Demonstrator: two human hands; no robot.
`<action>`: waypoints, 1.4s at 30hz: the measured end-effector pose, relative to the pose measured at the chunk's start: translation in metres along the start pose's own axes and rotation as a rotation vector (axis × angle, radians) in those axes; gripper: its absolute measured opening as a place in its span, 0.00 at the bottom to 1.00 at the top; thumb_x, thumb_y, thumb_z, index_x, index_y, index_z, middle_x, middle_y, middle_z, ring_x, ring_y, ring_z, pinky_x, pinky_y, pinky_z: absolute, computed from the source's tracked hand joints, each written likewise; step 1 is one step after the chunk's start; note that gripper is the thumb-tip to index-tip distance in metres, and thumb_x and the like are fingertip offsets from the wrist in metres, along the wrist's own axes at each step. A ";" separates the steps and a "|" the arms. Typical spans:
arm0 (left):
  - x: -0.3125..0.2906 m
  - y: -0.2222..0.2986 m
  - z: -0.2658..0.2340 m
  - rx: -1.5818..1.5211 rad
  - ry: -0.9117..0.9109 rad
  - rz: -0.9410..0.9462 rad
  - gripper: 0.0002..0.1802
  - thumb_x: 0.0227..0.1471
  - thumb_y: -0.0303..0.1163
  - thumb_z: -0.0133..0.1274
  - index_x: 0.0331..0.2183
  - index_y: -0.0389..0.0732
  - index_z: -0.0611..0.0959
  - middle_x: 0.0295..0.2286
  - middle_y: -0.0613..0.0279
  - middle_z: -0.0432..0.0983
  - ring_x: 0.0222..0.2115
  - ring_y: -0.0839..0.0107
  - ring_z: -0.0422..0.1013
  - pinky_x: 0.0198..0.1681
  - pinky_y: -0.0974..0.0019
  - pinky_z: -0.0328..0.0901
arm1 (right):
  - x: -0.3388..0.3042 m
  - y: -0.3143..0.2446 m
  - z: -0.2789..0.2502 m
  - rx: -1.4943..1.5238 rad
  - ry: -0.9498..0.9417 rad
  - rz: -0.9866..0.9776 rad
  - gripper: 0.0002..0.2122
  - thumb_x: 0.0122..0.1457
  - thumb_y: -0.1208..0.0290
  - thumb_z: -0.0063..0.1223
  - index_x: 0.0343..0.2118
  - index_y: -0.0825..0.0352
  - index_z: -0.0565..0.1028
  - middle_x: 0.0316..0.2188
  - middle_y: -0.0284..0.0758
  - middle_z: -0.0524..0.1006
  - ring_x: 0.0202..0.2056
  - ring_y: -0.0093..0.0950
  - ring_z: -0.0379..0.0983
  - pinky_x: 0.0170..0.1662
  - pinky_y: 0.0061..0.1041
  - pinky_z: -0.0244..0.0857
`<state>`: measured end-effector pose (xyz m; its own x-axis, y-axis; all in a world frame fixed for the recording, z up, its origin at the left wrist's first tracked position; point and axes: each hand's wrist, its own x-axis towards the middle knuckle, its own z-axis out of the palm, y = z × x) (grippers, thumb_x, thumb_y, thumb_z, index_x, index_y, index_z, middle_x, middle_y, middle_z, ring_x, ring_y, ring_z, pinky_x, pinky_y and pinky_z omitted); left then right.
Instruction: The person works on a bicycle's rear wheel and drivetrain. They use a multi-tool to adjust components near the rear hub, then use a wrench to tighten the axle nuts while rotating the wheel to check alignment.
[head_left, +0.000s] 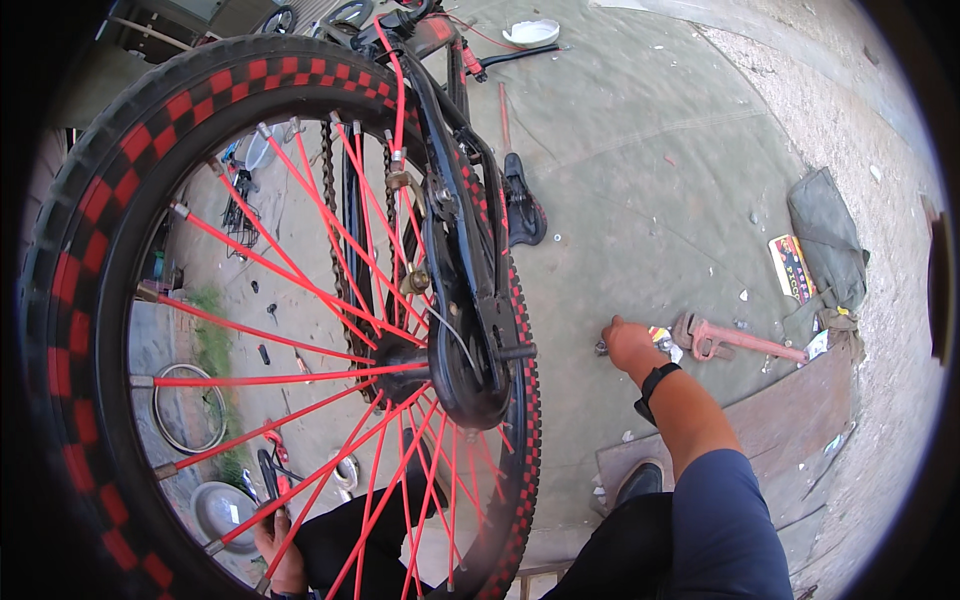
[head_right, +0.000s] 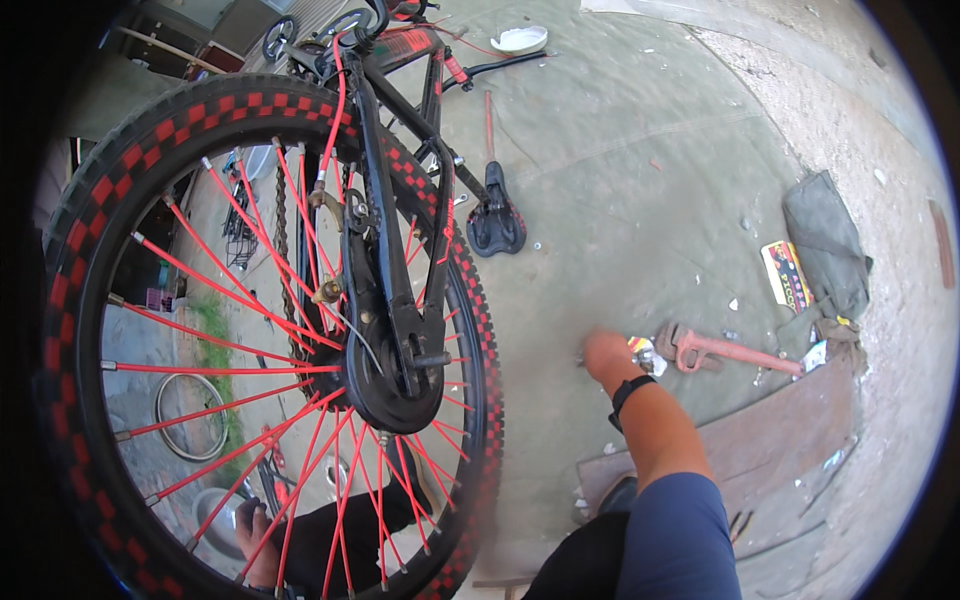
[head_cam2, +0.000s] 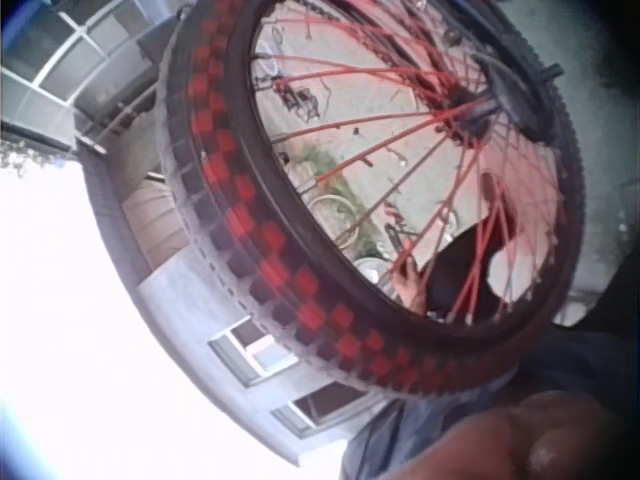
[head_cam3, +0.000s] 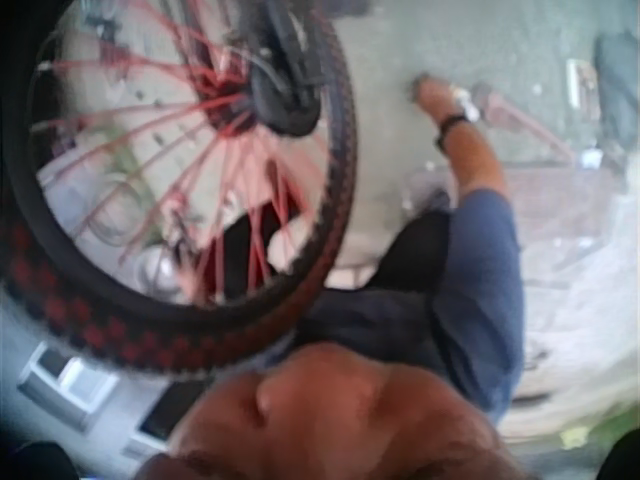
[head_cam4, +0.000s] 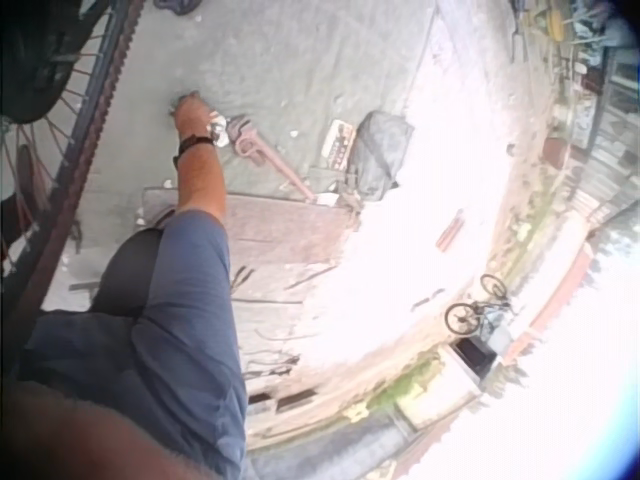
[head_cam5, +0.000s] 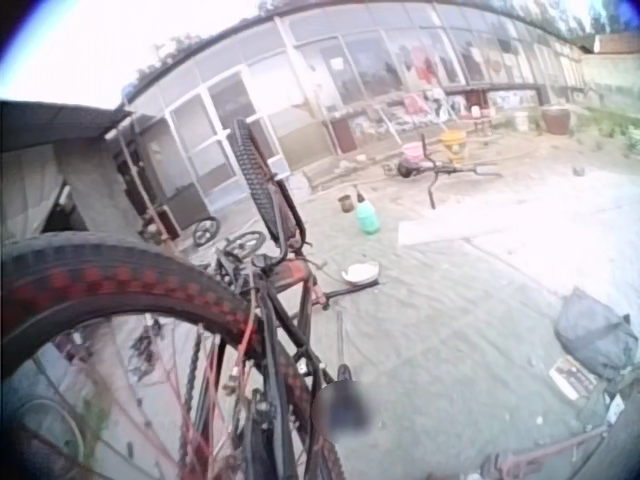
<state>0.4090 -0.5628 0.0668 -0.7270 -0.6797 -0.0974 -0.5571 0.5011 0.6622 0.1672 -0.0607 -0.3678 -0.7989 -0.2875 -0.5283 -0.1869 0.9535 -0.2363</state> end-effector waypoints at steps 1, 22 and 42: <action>0.000 0.000 0.002 0.029 -0.007 0.051 0.15 0.62 0.31 0.49 0.48 0.32 0.75 0.39 0.58 0.73 0.40 0.70 0.68 0.47 0.67 0.64 | -0.003 0.000 -0.001 0.007 -0.023 -0.017 0.11 0.57 0.73 0.50 0.43 0.61 0.77 0.44 0.39 0.78 0.43 0.40 0.79 0.42 0.38 0.74; -0.031 -0.001 0.012 -0.149 -0.136 0.283 0.17 0.60 0.25 0.49 0.51 0.31 0.74 0.45 0.54 0.74 0.46 0.67 0.70 0.53 0.65 0.63 | -0.209 -0.037 -0.192 0.821 0.415 -0.069 0.11 0.59 0.69 0.61 0.40 0.69 0.78 0.31 0.38 0.81 0.34 0.27 0.76 0.40 0.29 0.70; -0.148 0.006 -0.025 -0.264 -0.414 0.656 0.12 0.61 0.26 0.50 0.47 0.34 0.76 0.43 0.56 0.76 0.45 0.68 0.72 0.51 0.66 0.66 | -0.485 -0.230 -0.253 0.676 0.629 -0.729 0.13 0.59 0.70 0.59 0.46 0.64 0.74 0.29 0.38 0.79 0.28 0.33 0.75 0.33 0.31 0.68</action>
<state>0.5230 -0.4729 0.1041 -0.9903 -0.0134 0.1383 0.1082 0.5506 0.8277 0.4525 -0.1176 0.1489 -0.8054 -0.4698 0.3614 -0.5262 0.2861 -0.8008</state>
